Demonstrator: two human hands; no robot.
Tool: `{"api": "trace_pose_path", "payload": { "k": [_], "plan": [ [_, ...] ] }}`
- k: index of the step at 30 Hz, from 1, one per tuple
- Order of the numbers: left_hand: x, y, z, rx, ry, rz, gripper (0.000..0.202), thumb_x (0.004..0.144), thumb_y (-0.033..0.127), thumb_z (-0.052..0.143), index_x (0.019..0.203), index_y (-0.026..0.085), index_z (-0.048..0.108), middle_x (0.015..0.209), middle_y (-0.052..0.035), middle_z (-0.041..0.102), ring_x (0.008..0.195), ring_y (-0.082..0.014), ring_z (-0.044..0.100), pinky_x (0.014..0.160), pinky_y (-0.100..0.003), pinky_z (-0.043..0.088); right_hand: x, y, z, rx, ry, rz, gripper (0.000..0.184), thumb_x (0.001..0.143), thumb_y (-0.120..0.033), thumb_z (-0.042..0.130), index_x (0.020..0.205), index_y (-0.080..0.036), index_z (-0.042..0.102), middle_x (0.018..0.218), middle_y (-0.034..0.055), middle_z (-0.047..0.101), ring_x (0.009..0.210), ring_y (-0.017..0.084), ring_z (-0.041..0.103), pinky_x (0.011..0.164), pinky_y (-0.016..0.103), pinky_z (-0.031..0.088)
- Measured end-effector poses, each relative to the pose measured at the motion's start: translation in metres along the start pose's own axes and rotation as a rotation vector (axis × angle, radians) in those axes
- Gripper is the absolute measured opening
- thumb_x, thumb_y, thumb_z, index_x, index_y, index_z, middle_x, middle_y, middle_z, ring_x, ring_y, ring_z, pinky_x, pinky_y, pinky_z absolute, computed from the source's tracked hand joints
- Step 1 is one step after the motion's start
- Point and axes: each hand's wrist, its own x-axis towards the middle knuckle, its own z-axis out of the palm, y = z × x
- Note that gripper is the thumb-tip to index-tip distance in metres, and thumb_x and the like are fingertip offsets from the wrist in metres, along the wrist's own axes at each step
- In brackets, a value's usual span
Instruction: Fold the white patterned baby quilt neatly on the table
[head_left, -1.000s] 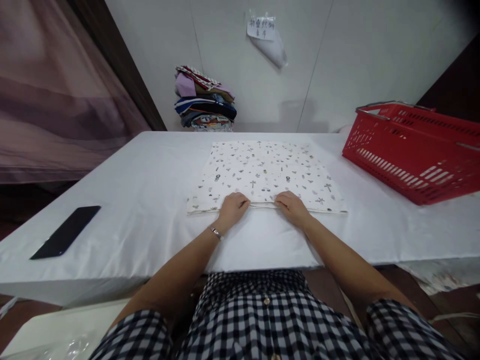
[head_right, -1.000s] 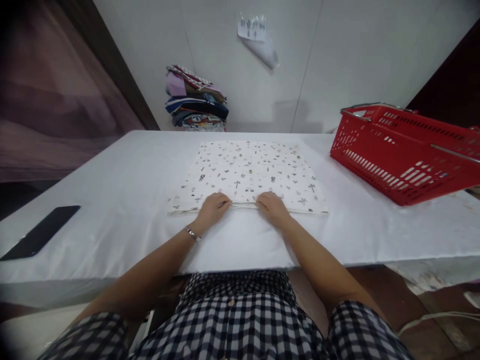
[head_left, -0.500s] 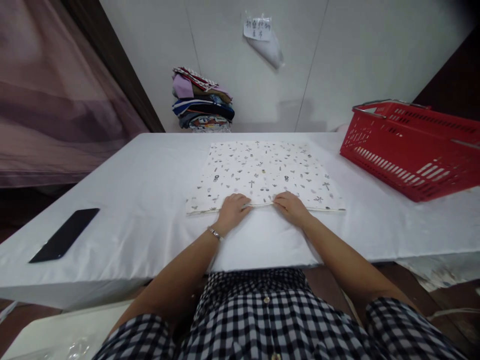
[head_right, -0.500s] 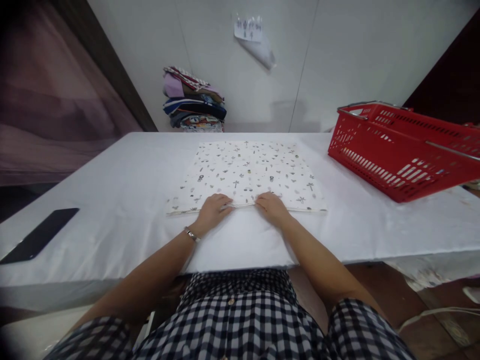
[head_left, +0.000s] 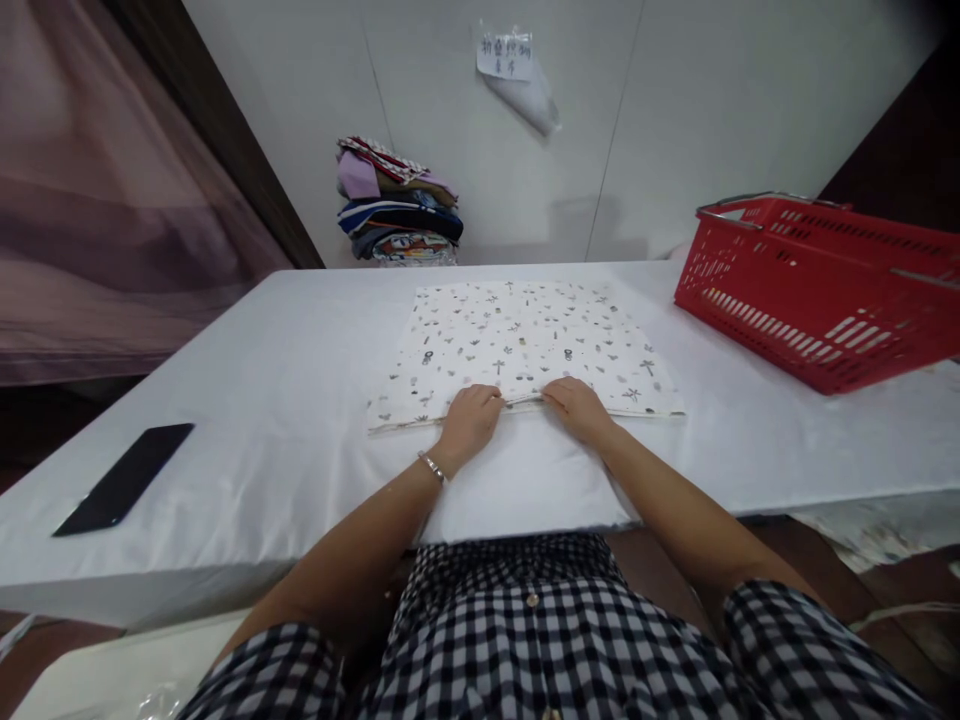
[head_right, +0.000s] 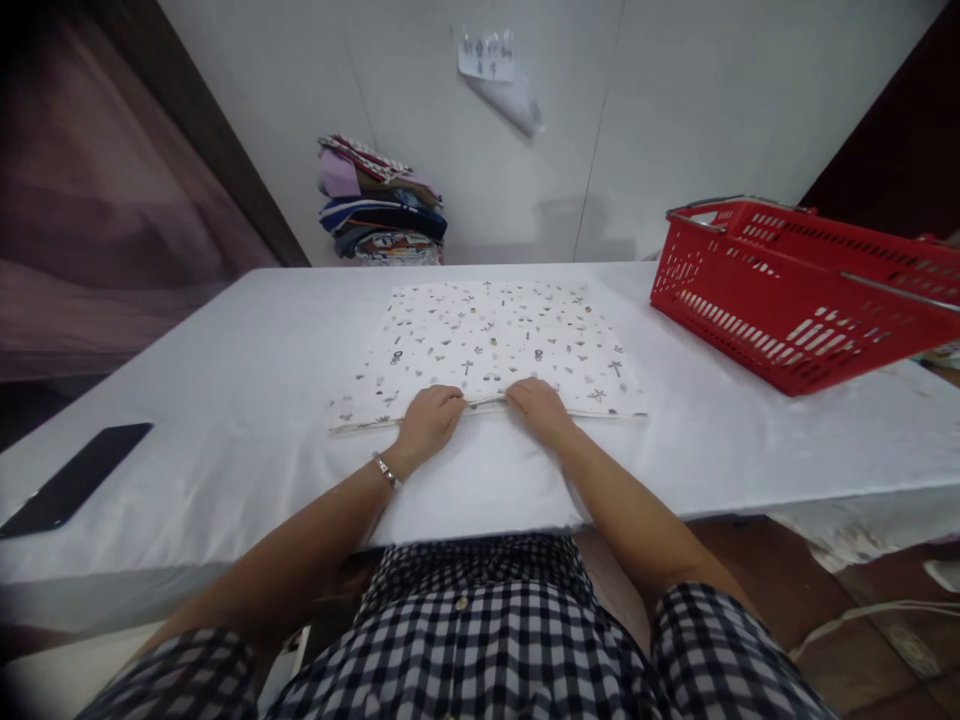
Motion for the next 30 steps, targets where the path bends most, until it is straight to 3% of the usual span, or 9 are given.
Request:
{"api": "trace_pose_path", "payload": {
  "k": [4,9,14,24,30],
  "plan": [
    [0.015,0.021,0.005,0.058,-0.038,0.159,0.021,0.091,0.015,0.047,0.087,0.02,0.067,0.107,-0.0053,0.065,0.101,-0.0213,0.054,0.085,-0.038,0.04,0.004,0.0,-0.001,-0.022,-0.019,0.006,0.027,0.097,-0.028,0.041,0.092,-0.019,0.066,0.095,0.0063,0.069,0.087,0.02,0.057,0.083,0.034,0.042],
    [0.035,0.031,0.018,0.032,-0.052,0.092,0.02,0.09,0.016,0.049,0.084,0.018,0.068,0.119,-0.0075,0.061,0.116,-0.0244,0.048,0.092,-0.04,0.04,0.003,0.002,-0.004,-0.078,-0.069,-0.015,0.025,0.097,-0.024,0.043,0.094,-0.019,0.067,0.095,0.007,0.068,0.087,0.02,0.057,0.08,0.032,0.041],
    [0.031,0.028,0.017,-0.129,-0.064,0.033,0.025,0.092,0.018,0.046,0.079,0.02,0.067,0.122,-0.005,0.06,0.122,-0.0235,0.045,0.097,-0.041,0.038,0.0,0.003,-0.005,-0.078,-0.074,-0.038,0.025,0.096,-0.025,0.043,0.101,-0.019,0.068,0.098,0.0083,0.068,0.091,0.021,0.058,0.08,0.033,0.043],
    [0.03,0.027,0.017,-0.341,-0.043,-0.132,0.023,0.095,0.024,0.039,0.09,0.02,0.061,0.108,-0.0047,0.064,0.105,-0.0183,0.055,0.092,-0.036,0.041,-0.002,-0.005,-0.012,-0.017,-0.096,-0.098,0.025,0.093,-0.027,0.049,0.109,-0.018,0.066,0.105,0.0087,0.067,0.095,0.021,0.057,0.083,0.035,0.044],
    [0.034,0.027,0.015,-0.336,-0.088,-0.212,0.023,0.096,0.025,0.036,0.09,0.02,0.058,0.092,-0.0038,0.065,0.085,-0.0181,0.058,0.078,-0.033,0.043,-0.003,-0.002,-0.01,-0.091,-0.123,0.009,0.026,0.093,-0.02,0.048,0.114,-0.02,0.063,0.109,0.0081,0.067,0.098,0.022,0.058,0.083,0.035,0.044]
  ]
}}
